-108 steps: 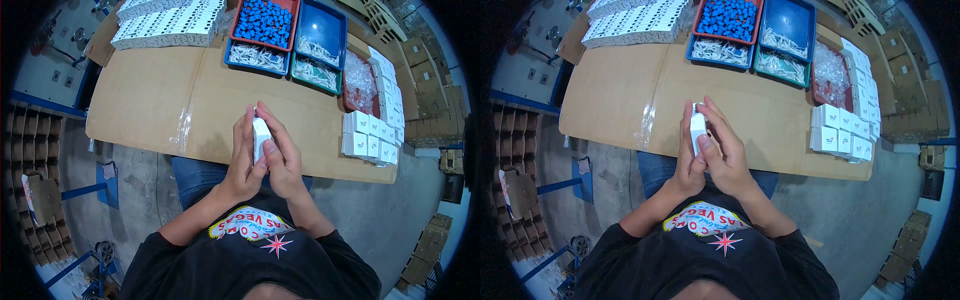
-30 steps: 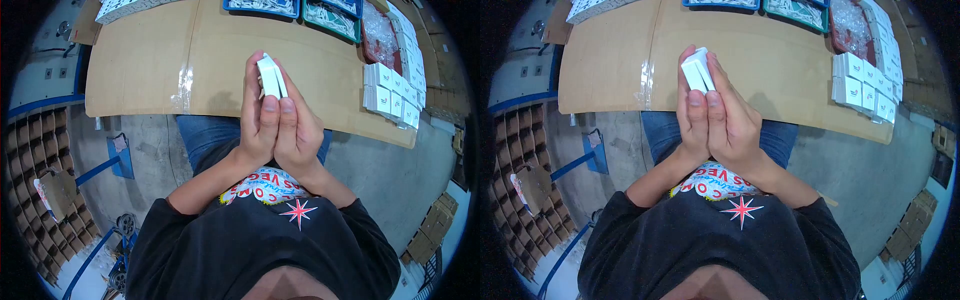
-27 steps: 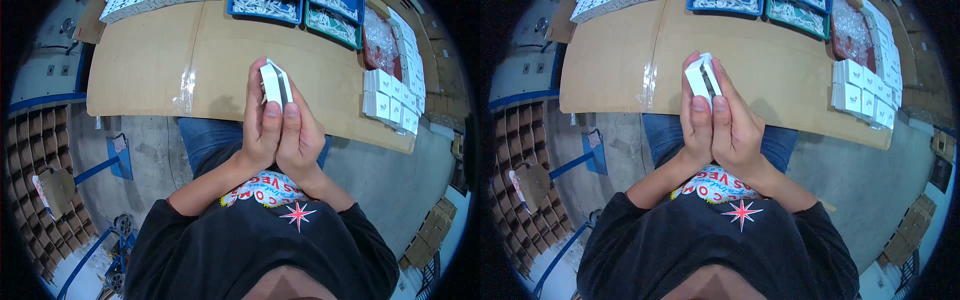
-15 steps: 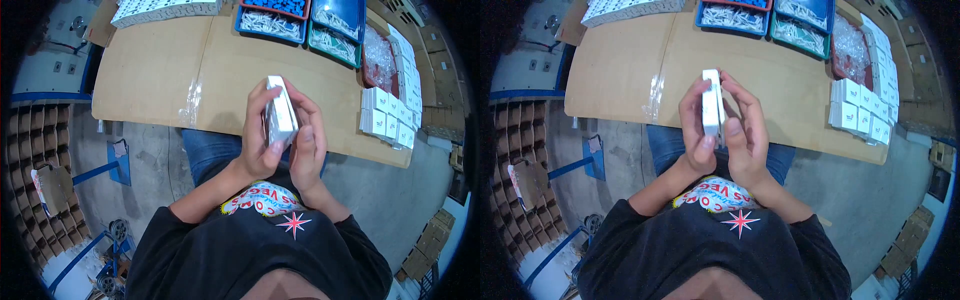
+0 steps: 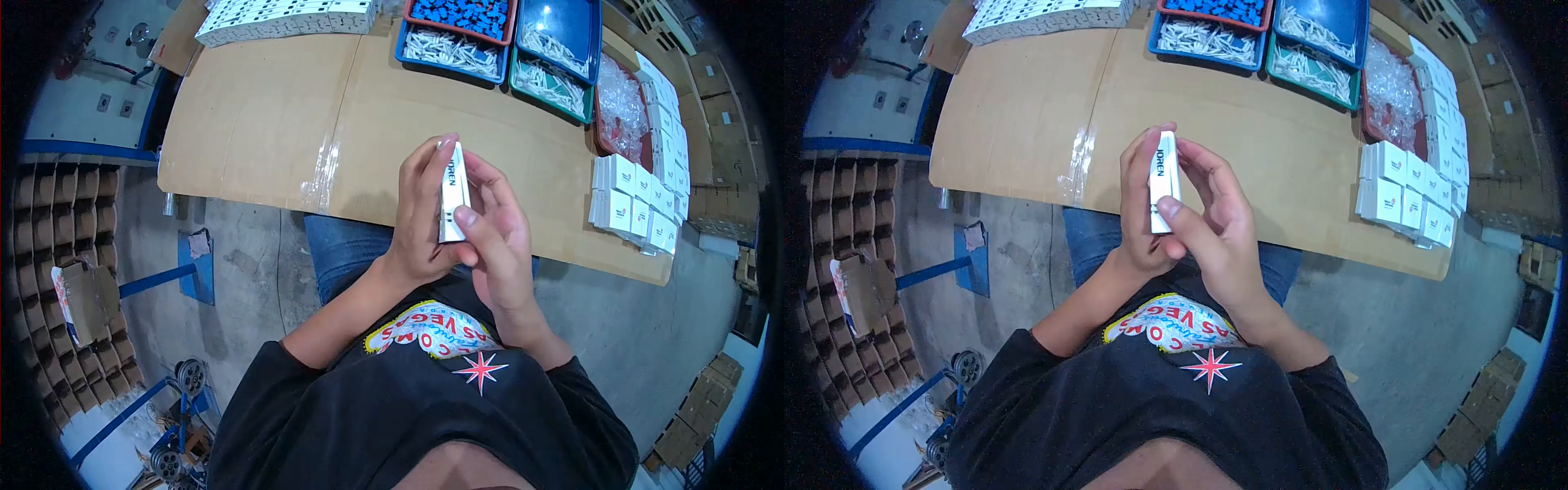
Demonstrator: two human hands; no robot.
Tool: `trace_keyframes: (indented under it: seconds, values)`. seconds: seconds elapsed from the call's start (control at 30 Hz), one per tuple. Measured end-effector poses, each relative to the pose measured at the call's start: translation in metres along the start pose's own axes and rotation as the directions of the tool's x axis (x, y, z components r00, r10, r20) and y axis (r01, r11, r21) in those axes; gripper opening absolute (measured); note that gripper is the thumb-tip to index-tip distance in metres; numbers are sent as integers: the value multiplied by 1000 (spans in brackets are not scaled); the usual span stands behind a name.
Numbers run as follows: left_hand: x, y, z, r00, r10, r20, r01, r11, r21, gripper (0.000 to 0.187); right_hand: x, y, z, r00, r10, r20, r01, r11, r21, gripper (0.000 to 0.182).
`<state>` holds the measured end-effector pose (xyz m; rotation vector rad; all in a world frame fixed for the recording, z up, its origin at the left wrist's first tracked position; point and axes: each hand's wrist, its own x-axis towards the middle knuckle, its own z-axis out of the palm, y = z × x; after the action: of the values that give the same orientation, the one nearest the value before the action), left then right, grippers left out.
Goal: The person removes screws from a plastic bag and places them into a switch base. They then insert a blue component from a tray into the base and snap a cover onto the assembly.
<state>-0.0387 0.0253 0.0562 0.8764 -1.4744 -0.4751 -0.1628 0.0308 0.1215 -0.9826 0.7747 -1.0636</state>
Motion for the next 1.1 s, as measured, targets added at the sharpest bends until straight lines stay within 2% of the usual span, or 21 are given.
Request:
trace_keyframes:
  seconds: [0.03,0.1,0.17,0.23,0.27,0.3,0.33,0.37,0.4,0.47,0.63,0.7,0.83,0.9,0.97,1.0,1.03,1.07,1.1]
  values:
    - [1,0,-2,999,14,32,-14,1000,18,105,-1,-4,0,999,52,9,-52,999,2,62]
    - [3,4,-3,1000,22,14,-22,1000,14,111,-3,-13,6,999,29,22,-28,999,-22,62]
    - [6,13,-8,998,-30,61,30,999,12,115,-8,-19,13,1000,11,29,-10,999,-46,62]
    - [8,15,-13,998,15,68,-18,999,44,116,-15,-24,20,1000,-7,9,8,998,-68,65]
    - [10,20,-15,995,85,47,-88,994,62,115,-22,-31,23,999,1,48,7,987,-160,64]
    - [12,24,-16,987,156,28,-158,984,82,113,-24,-34,22,999,2,47,6,987,-161,64]
    - [13,26,-14,979,202,-11,-200,975,92,100,-26,-36,18,991,-47,124,82,952,-294,62]
    - [12,26,-15,980,200,-12,-198,976,94,100,-29,-38,17,975,-83,208,164,896,-413,61]
    - [11,27,-16,976,216,-1,-213,967,140,93,-31,-41,19,976,-79,205,169,864,-475,57]
    - [12,29,-18,973,229,0,-225,956,188,80,-31,-39,20,975,-89,206,178,865,-470,56]
    - [9,31,-13,971,229,-64,-218,965,147,82,-31,-36,21,973,-118,200,201,861,-467,55]
    - [8,30,-13,972,227,-68,-216,966,141,83,-32,-38,21,982,-66,175,143,868,-476,54]
    - [5,23,-14,976,207,-72,-192,966,172,89,-27,-37,23,984,-63,166,136,869,-477,54]
    - [7,20,-14,974,211,-82,-194,964,182,91,-19,-32,24,978,-108,176,190,807,-559,64]
    - [10,19,-15,997,48,-66,-43,997,68,96,-11,-20,14,979,-124,159,191,823,-535,67]
    - [10,20,-15,996,-82,-39,81,996,-37,100,-6,-14,5,983,-92,158,153,888,-433,61]
    - [11,20,-13,997,-70,-40,69,997,-44,100,-1,-9,-3,985,-60,162,111,939,-325,55]
    - [12,21,-10,973,-223,-53,210,961,-181,100,3,-7,-12,989,19,149,27,954,-299,60]
    - [12,23,-8,927,-373,-46,341,886,-315,100,5,-9,-17,988,16,151,31,952,-304,60]
